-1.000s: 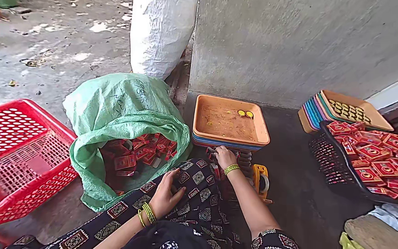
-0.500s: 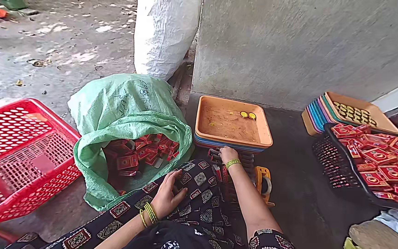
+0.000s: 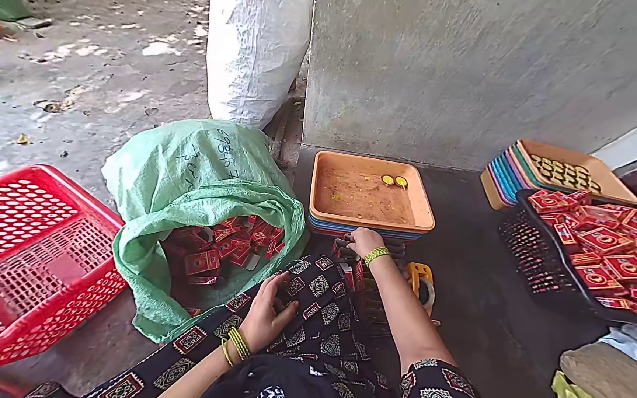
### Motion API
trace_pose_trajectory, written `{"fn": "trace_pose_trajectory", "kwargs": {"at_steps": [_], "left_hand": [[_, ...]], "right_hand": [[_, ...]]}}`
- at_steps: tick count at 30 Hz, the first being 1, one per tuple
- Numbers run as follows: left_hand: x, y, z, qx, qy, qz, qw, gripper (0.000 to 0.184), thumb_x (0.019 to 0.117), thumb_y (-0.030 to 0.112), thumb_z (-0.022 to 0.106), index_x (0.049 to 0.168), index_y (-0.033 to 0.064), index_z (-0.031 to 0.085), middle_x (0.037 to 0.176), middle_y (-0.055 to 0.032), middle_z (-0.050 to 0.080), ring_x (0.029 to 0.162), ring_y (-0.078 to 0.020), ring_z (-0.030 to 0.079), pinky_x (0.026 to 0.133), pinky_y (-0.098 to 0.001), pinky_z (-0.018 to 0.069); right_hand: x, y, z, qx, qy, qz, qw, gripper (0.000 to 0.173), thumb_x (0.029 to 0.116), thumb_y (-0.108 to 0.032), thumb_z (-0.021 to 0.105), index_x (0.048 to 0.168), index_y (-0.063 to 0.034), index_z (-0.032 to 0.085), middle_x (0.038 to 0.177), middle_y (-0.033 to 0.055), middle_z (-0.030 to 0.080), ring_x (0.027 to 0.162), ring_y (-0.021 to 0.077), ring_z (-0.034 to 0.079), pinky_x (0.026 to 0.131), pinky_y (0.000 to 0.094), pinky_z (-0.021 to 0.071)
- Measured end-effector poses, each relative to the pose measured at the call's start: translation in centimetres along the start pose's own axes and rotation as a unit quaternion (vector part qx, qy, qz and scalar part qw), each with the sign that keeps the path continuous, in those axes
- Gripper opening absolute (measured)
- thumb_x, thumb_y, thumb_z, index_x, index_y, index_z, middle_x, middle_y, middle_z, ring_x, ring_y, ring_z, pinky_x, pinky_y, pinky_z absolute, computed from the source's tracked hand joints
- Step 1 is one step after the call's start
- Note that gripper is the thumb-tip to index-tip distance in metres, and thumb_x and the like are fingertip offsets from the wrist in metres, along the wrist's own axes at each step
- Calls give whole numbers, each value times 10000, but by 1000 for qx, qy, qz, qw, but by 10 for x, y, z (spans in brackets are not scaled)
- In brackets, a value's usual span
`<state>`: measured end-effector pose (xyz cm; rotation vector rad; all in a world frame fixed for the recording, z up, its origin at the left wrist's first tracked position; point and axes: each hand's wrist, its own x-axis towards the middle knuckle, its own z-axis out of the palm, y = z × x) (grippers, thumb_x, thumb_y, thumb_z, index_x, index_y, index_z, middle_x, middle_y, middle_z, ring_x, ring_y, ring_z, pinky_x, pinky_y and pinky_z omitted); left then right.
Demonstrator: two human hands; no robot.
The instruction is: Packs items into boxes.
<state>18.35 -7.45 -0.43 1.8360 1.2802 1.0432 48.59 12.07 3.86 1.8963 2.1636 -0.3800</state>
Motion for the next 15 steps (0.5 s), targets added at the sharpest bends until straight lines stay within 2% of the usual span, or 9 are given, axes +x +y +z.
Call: {"fn": "trace_pose_trajectory", "kwargs": {"at_steps": [2, 5, 7, 8, 10, 12, 15], "left_hand": [[-1, -1, -1, -2, 0, -4, 1000, 711, 922, 347, 722, 1493, 27, 444, 1417, -180, 536, 1076, -157, 661, 738, -289, 606], [0, -3, 0, -1, -1, -4, 1000, 715, 918, 357, 726, 1489, 28, 448, 1402, -171, 547, 1040, -146, 664, 720, -283, 603], [0, -2, 0, 0, -5, -7, 1000, 716, 919, 364, 724, 1493, 37, 448, 1406, -171, 542, 1031, -141, 664, 715, -279, 600], [0, -1, 1, 0, -6, -7, 1000, 715, 918, 364, 721, 1492, 35, 451, 1405, -174, 540, 1022, -140, 664, 712, -278, 598], [0, -1, 1, 5, -7, -2, 1000, 710, 922, 370, 710, 1489, 28, 454, 1398, -182, 543, 1036, -143, 659, 737, -279, 595], [-1, 0, 1, 10, -4, 4, 1000, 702, 930, 373, 698, 1490, 28, 453, 1387, -179, 550, 1040, -140, 651, 761, -276, 587], [-2, 2, 0, 13, 1, 6, 1000, 690, 930, 369, 701, 1483, 33, 463, 1383, -177, 556, 1048, -143, 655, 775, -280, 591]], "right_hand": [[-25, -5, -3, 39, 42, -29, 998, 290, 954, -317, 694, 1096, -67, 735, 1183, 155, 685, 1136, 335, 654, 960, 566, 517], [-55, -12, 13, 43, -19, -66, 997, 230, 944, -227, 668, 1113, -97, 752, 1150, 173, 722, 1132, 372, 668, 953, 630, 514], [-67, -23, 30, 7, -96, -41, 994, 267, 936, -125, 619, 1176, -83, 729, 1185, 211, 702, 1138, 416, 660, 917, 664, 518], [-71, -28, 40, -4, -119, -20, 993, 252, 956, -116, 603, 1172, -54, 716, 1187, 233, 695, 1128, 436, 662, 899, 671, 523], [-71, -39, 53, -15, -148, 23, 989, 256, 984, -88, 578, 1198, 3, 684, 1215, 262, 677, 1138, 462, 652, 886, 671, 524], [-64, -45, 64, -22, -169, 54, 984, 297, 1013, -62, 533, 1278, 4, 649, 1286, 256, 649, 1187, 456, 631, 901, 652, 522], [-59, -47, 68, -14, -180, 67, 981, 278, 1015, -107, 545, 1241, -9, 675, 1284, 242, 659, 1188, 445, 635, 901, 652, 524]]}}
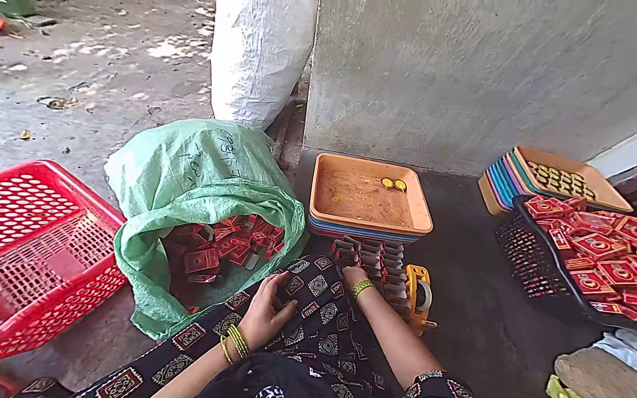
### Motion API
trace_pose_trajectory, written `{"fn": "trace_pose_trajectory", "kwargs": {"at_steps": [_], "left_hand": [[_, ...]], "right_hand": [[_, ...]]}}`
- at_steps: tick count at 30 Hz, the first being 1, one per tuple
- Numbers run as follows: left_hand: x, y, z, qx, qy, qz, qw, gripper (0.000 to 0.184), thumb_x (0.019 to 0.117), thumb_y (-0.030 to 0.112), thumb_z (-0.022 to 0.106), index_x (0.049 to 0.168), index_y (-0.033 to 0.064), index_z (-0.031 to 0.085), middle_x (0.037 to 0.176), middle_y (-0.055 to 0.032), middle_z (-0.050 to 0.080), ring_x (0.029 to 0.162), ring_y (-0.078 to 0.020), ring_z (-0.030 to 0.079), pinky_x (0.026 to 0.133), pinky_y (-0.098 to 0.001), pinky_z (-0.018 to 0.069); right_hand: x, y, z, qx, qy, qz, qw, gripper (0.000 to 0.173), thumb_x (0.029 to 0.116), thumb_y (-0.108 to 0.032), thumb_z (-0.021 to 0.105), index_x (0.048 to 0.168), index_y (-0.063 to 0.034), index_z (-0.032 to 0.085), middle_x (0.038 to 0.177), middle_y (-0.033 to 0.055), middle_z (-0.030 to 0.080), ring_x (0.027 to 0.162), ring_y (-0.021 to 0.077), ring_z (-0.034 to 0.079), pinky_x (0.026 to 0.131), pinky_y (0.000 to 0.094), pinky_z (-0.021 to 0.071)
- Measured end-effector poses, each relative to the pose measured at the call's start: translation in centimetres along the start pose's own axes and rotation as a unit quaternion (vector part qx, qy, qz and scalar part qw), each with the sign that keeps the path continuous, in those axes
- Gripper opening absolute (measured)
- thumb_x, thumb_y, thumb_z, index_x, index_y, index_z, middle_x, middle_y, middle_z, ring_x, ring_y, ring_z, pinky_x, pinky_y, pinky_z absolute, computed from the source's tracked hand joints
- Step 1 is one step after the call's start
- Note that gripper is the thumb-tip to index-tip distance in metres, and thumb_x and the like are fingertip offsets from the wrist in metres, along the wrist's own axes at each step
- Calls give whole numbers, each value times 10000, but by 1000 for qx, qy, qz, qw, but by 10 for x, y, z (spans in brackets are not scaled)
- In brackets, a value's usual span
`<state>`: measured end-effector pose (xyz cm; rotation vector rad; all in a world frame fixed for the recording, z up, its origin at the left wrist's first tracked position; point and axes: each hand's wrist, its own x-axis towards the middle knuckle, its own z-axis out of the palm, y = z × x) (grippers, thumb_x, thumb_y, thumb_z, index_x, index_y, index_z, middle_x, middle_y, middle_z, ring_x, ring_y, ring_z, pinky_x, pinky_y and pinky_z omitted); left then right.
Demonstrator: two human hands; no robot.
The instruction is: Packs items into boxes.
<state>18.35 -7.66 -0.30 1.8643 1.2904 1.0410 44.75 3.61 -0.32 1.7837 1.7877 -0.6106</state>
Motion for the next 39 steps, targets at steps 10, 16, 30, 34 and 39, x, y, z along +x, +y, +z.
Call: {"fn": "trace_pose_trajectory", "kwargs": {"at_steps": [10, 16, 30, 34, 39], "left_hand": [[1, 1, 0, 4, -15, -17, 1000, 650, 930, 380, 700, 1465, 69, 502, 1410, -172, 532, 951, -125, 660, 704, -268, 583], [14, 18, -29, -88, -13, -46, 995, 588, 924, 284, 739, 1433, 81, 525, 1449, -133, 523, 1085, -167, 678, 800, -322, 627], [30, -78, -156, -213, 328, -390, 834, 464, 946, 176, 682, 1365, 16, 561, 1223, -179, 664, 1017, -265, 687, 876, -452, 579], [32, -103, -143, -252, 218, -443, 832, 515, 943, 215, 674, 1399, 22, 532, 1265, -202, 636, 1060, -289, 670, 906, -451, 562], [39, -109, -132, -272, 113, -454, 841, 486, 967, 242, 666, 1386, 28, 542, 1305, -209, 617, 1105, -304, 661, 932, -465, 555]], "right_hand": [[-24, 19, 5, -35, 113, -41, 992, 196, 975, -74, 575, 1087, 4, 715, 1108, 236, 711, 1052, 430, 689, 842, 620, 551], [-17, 31, -12, -14, 148, -54, 987, 227, 978, -177, 580, 1105, -80, 741, 1132, 191, 726, 1092, 393, 688, 894, 617, 543], [-2, -167, -118, -47, 160, -299, 939, 307, 1005, -300, 596, 1223, -118, 712, 1206, 139, 713, 1173, 325, 661, 1001, 588, 506], [61, -240, -91, -218, 148, -265, 927, 402, 940, -88, 618, 1337, -23, 618, 1387, 218, 593, 1305, 431, 550, 975, 646, 506], [98, -263, -75, -260, 181, -265, 911, 374, 976, 59, 490, 1333, 46, 599, 1331, 270, 614, 1272, 462, 569, 959, 629, 516]]}}
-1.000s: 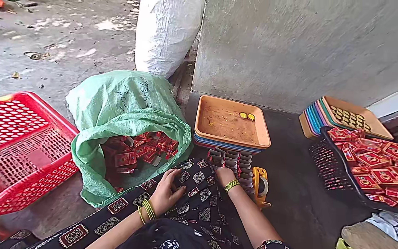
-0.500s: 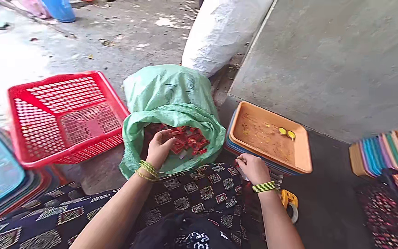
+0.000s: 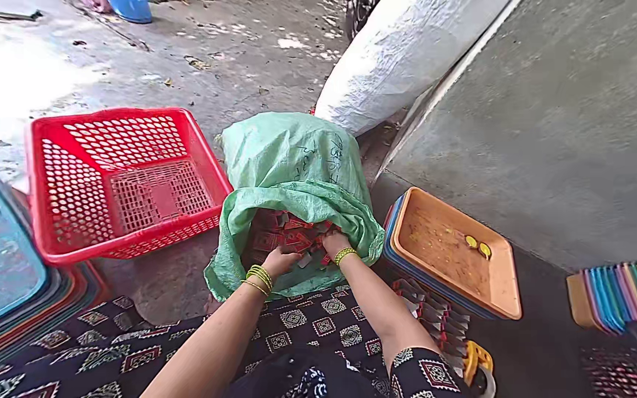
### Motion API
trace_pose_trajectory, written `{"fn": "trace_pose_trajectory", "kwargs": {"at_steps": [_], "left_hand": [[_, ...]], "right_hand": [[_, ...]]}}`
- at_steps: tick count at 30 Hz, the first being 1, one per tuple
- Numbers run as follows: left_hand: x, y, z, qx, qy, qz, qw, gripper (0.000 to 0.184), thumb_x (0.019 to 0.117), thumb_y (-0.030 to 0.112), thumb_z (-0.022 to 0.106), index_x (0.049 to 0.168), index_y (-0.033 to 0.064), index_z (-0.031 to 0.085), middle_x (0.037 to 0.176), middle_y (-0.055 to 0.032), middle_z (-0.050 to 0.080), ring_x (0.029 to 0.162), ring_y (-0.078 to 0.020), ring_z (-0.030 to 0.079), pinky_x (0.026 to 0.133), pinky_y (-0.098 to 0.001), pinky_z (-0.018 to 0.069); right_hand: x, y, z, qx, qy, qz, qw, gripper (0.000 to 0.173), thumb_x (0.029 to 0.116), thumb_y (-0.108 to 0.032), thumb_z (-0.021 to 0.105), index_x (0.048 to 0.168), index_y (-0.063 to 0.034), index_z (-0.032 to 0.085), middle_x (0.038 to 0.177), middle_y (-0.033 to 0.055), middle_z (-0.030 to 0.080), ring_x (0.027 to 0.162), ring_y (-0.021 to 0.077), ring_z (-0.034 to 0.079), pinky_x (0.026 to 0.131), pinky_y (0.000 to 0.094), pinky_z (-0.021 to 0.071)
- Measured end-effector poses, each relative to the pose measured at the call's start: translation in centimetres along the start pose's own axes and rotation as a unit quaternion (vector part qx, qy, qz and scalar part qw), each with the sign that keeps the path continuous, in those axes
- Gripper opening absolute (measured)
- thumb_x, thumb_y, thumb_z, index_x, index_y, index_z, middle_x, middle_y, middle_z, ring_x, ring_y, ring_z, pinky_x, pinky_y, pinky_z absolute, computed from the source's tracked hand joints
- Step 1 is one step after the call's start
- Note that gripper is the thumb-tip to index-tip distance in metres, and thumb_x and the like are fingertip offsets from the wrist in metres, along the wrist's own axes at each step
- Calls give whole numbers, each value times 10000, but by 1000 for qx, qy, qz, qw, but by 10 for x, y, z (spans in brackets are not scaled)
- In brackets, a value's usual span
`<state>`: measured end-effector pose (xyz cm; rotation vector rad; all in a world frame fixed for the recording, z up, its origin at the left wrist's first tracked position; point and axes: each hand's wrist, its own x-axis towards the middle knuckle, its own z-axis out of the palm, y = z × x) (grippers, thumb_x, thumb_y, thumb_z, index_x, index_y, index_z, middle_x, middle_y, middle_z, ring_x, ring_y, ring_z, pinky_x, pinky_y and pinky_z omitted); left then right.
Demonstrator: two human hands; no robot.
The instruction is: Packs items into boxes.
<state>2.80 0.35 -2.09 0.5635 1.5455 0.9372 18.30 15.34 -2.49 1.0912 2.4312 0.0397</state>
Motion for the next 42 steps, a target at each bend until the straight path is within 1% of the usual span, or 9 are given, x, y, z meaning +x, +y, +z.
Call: {"fn": "trace_pose_trajectory", "kwargs": {"at_steps": [4, 9, 13, 17, 22, 26, 29, 38, 42], "left_hand": [[5, -5, 10, -31, -42, -42, 998, 513, 1038, 309, 580, 1444, 14, 472, 1313, -210, 619, 1131, -310, 665, 939, -469, 561], [4, -8, 15, -142, -71, -112, 981, 791, 1029, 675, 330, 1487, 38, 423, 1362, -220, 599, 1159, -342, 653, 938, -514, 555], [16, -19, 8, -205, 37, -58, 976, 515, 1013, 396, 595, 1356, 15, 548, 1155, -191, 689, 1013, -296, 701, 844, -490, 600], [23, -26, -2, -114, 113, -38, 986, 697, 893, 259, 739, 1483, 50, 433, 1295, -217, 620, 1187, -328, 621, 964, -536, 531], [17, -20, 0, -11, 94, -56, 994, 713, 854, 231, 758, 1476, 49, 462, 1345, -221, 596, 1239, -331, 593, 1014, -533, 501], [19, -20, -1, -14, 94, -50, 994, 710, 856, 246, 751, 1471, 51, 457, 1304, -211, 618, 1179, -318, 627, 972, -517, 527], [20, -21, -5, -12, 98, -48, 994, 720, 854, 252, 751, 1475, 48, 449, 1306, -214, 614, 1184, -321, 621, 975, -521, 521], [19, -18, -4, -1, 90, -34, 995, 726, 833, 259, 760, 1469, 61, 472, 1334, -201, 611, 1239, -320, 600, 1023, -533, 498], [22, -24, -3, -5, 80, -9, 997, 773, 815, 276, 771, 1490, 63, 461, 1352, -201, 608, 1251, -318, 598, 1038, -540, 495]], "right_hand": [[-22, -7, -18, 46, 1, 9, 999, 318, 976, -27, 568, 1282, 36, 630, 1268, 259, 643, 1208, 458, 603, 912, 643, 525], [-66, -36, -40, 177, 57, -55, 981, 384, 932, -358, 623, 1163, -56, 677, 1141, 148, 704, 1086, 311, 683, 906, 540, 543], [-70, -43, -36, 310, 51, -175, 933, 408, 919, -417, 693, 1186, -111, 733, 1181, 64, 737, 1134, 183, 683, 1032, 432, 527], [-34, 7, -24, 331, -13, -39, 943, 370, 963, -361, 675, 1210, -90, 726, 1182, 96, 737, 1144, 217, 687, 1056, 463, 516], [-2, 32, 17, 109, -130, 12, 985, 412, 895, -182, 703, 1283, -51, 662, 1306, 235, 644, 1260, 421, 592, 1034, 647, 464], [10, 6, 37, 42, -136, -88, 986, 416, 869, -164, 724, 1268, -57, 671, 1358, 233, 608, 1277, 444, 568, 1001, 678, 472], [2, -22, 26, -17, -183, -47, 982, 314, 917, -118, 681, 1183, 47, 677, 1322, 267, 619, 1246, 459, 584, 973, 671, 485], [-7, 23, 12, -9, -185, 29, 982, 311, 957, -130, 623, 1225, 20, 674, 1360, 266, 604, 1289, 455, 566, 1001, 679, 474], [-20, 47, -5, 157, -85, -17, 984, 280, 987, -246, 625, 1187, -73, 716, 1227, 174, 696, 1222, 330, 628, 1069, 564, 464]]}}
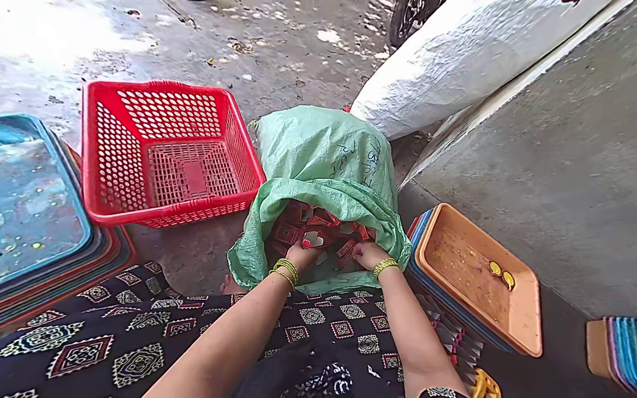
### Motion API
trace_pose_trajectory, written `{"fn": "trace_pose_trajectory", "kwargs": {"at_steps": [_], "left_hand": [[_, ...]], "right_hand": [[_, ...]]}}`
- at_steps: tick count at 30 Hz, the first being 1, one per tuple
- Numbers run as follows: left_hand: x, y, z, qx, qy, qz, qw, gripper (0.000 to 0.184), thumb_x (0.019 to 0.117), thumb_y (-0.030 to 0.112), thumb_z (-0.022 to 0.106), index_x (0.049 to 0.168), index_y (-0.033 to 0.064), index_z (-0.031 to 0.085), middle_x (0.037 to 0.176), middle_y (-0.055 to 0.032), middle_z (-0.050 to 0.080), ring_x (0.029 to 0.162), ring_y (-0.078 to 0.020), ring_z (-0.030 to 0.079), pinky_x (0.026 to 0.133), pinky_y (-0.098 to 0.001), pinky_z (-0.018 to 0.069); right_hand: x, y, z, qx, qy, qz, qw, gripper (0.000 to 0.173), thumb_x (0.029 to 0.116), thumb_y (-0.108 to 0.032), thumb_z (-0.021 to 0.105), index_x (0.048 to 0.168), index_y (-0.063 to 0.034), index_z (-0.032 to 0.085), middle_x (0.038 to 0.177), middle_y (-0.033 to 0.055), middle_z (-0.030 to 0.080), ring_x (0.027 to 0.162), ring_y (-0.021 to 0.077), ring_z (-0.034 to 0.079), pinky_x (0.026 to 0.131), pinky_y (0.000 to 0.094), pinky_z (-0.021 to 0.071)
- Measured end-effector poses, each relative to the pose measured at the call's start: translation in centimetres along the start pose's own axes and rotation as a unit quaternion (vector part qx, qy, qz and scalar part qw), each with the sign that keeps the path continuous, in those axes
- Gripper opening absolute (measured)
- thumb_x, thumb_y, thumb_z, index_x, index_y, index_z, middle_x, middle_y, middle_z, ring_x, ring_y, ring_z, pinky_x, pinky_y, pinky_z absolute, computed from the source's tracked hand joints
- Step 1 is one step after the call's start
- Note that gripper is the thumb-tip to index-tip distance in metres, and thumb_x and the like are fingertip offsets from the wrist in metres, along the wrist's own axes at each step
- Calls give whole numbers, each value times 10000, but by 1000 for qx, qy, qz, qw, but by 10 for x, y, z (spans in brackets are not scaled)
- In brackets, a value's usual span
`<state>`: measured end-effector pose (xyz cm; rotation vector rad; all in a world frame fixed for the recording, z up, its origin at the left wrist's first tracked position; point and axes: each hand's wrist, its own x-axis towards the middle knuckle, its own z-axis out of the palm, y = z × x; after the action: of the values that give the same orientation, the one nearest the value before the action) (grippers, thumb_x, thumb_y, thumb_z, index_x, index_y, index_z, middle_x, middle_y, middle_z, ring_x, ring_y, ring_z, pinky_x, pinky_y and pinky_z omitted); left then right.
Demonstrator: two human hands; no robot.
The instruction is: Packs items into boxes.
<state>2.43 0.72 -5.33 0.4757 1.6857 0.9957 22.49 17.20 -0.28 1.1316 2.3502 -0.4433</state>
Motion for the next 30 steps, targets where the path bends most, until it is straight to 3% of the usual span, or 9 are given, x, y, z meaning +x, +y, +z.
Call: {"fn": "trace_pose_trajectory", "kwargs": {"at_steps": [3, 7, 12, 14, 17, 20, 24, 27, 30], "left_hand": [[3, -2, 2, -39, -12, 24, 999, 829, 857, 308, 776, 1535, 57, 370, 1374, -213, 588, 1265, -319, 590, 1061, -526, 484], [6, -2, 10, -84, -54, 84, 991, 801, 910, 387, 742, 1526, 58, 351, 1332, -201, 616, 1191, -283, 646, 1020, -486, 534], [-7, 13, 14, 36, -8, 197, 980, 782, 931, 477, 693, 1510, 45, 394, 1326, -196, 628, 1219, -266, 635, 1070, -484, 496], [-12, 16, 16, 73, 13, 238, 968, 753, 940, 503, 662, 1497, 58, 421, 1302, -174, 647, 1206, -248, 644, 1063, -478, 502], [-19, 16, 23, 58, -3, 278, 959, 685, 1004, 499, 568, 1500, 53, 411, 1311, -161, 644, 1209, -214, 641, 1069, -444, 503], [-31, 15, 33, 11, -74, 298, 952, 634, 1048, 482, 480, 1476, 19, 414, 1250, -148, 659, 1110, -163, 676, 987, -387, 556], [-45, 13, 46, 22, -115, 272, 955, 1043, 706, 510, 882, 1463, 11, 367, 1216, -105, 678, 1098, -132, 685, 991, -354, 572], [-44, 7, 52, 41, -108, 262, 958, 1016, 657, 288, 909, 1467, 18, 358, 1245, -106, 666, 1129, -135, 673, 1007, -354, 562], [-37, -1, 54, -8, -136, 210, 968, 1109, 607, 106, 900, 1515, 43, 268, 1309, -125, 627, 1159, -176, 663, 986, -380, 579]], "right_hand": [[-29, 2, -5, 200, 136, -61, 968, 239, 971, -242, 653, 1125, -78, 736, 1073, 87, 742, 993, 173, 705, 951, 393, 553], [-49, 6, 11, 402, 301, -132, 855, 151, 950, -150, 698, 1063, -62, 745, 1009, 50, 750, 824, 110, 720, 736, 295, 625], [-66, -8, 6, 208, 555, -83, 801, 173, 946, -167, 652, 1025, -89, 785, 994, 63, 759, 947, 150, 719, 864, 335, 593], [-72, -18, 1, 164, 602, -46, 780, 175, 927, -171, 658, 1006, -88, 791, 940, 71, 758, 890, 175, 727, 818, 361, 602], [-76, -30, -1, 294, 551, -19, 781, 143, 911, -179, 708, 990, -85, 782, 878, 25, 756, 734, 71, 715, 672, 256, 614], [-75, -42, 2, 487, 419, 22, 766, 136, 904, -122, 734, 1009, -36, 741, 796, 60, 746, 576, 136, 699, 524, 320, 617], [-79, -47, 2, 500, 334, 15, 799, 162, 892, -158, 745, 1014, -52, 747, 815, 55, 747, 626, 143, 716, 591, 330, 637], [-94, -34, -5, 491, 310, -46, 813, 251, 939, -255, 748, 1089, -54, 752, 899, 46, 760, 690, 123, 731, 649, 308, 650], [-115, 13, -16, 423, 442, -26, 791, 246, 963, -297, 714, 1082, -88, 769, 963, 33, 765, 780, 115, 732, 735, 337, 645]]}}
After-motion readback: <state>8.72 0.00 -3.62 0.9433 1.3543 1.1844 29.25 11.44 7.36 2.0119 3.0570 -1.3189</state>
